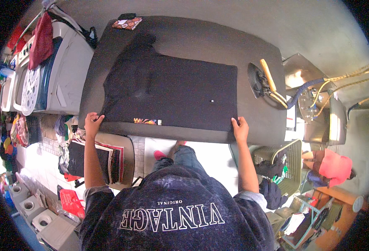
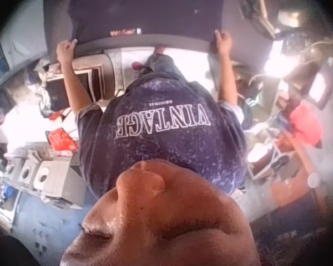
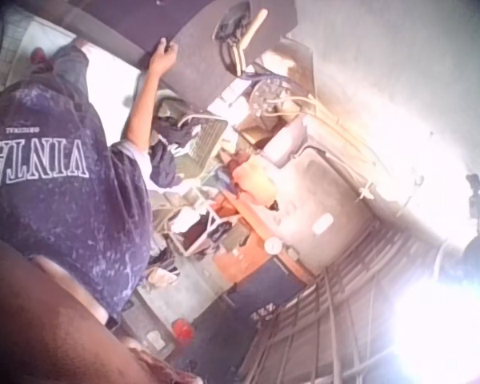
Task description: The person irons several black t-shirts on an ironing board, smoothing each garment with a steam iron, then folds and stacks them. The person handles each shirt one at a time, adjusting and flipping them as needed before ironing and folding.
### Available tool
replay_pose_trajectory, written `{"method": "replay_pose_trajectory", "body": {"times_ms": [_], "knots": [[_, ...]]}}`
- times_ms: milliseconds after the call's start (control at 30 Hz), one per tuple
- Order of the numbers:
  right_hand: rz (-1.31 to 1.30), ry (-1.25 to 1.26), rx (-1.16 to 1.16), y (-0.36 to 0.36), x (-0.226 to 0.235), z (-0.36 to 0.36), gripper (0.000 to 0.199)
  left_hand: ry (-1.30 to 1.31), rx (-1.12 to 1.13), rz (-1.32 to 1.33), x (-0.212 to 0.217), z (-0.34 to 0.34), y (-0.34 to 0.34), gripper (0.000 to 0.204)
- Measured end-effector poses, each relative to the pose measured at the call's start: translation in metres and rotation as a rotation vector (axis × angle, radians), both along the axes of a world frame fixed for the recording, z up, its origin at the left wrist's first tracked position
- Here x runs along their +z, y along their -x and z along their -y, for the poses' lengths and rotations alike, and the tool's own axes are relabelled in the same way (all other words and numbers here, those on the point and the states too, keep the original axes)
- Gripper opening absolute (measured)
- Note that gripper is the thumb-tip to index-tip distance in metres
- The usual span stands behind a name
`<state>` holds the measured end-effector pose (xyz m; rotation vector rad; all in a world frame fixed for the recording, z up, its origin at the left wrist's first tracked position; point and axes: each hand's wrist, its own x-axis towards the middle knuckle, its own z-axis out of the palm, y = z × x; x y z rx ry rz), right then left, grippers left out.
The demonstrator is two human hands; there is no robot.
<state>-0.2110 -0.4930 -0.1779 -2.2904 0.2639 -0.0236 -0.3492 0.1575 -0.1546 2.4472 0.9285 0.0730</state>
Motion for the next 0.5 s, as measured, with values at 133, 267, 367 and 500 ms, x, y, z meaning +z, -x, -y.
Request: {"method": "replay_pose_trajectory", "body": {"times_ms": [133,267,367,500], "knots": [[0.013,0.214,-0.209,-0.001,0.015,-0.025,0.040,-0.084,0.011,0.231,-0.003,0.023,0.000,0.036],[0.073,0.257,-0.200,0.000,0.037,-0.038,0.032,-0.106,-0.044,0.303,-0.010,0.009,0.016,0.033],[0.168,0.318,-0.171,0.009,0.037,-0.033,0.028,-0.089,-0.090,0.315,-0.013,0.000,0.026,0.032],[0.084,0.517,-0.031,0.025,0.022,-0.025,0.025,-0.180,-0.109,0.270,-0.021,0.001,0.035,0.030]]}}
